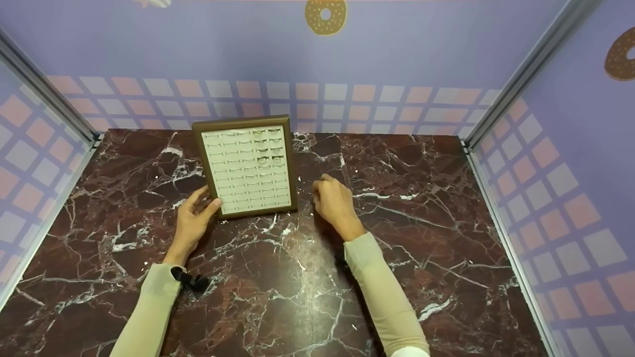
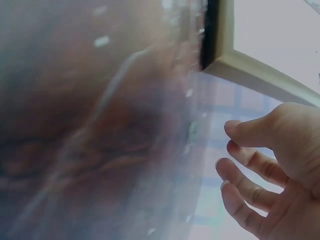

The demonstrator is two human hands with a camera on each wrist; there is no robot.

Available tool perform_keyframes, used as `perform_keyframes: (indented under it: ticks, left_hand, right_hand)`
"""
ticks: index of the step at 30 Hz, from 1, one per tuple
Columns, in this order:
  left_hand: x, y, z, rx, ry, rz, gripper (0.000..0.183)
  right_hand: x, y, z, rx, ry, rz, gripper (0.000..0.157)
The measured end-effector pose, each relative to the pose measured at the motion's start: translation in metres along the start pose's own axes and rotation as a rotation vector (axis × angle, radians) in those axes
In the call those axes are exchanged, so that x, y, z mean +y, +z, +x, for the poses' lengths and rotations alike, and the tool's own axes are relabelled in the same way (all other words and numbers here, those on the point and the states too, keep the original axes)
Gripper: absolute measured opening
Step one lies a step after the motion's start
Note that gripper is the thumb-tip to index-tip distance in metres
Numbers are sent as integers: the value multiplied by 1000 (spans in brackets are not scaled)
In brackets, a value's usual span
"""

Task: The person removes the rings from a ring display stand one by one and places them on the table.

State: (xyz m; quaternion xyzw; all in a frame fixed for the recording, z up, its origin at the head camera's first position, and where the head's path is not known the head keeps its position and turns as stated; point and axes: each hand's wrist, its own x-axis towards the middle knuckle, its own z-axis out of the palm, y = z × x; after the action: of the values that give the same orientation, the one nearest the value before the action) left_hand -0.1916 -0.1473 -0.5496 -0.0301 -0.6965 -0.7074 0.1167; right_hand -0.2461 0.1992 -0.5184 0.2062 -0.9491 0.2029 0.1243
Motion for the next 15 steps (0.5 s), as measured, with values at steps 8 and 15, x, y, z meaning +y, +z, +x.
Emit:
perform_keyframes:
  ticks: [8, 15]
  left_hand:
    - [0, -1, -1, 15, 0, -2, 49]
    - [0, 0, -2, 13, -7, -11, 49]
  right_hand:
    - [-17, -14, 16, 105, -18, 56, 12]
    - [-29, -26, 24, 200, -49, 97, 10]
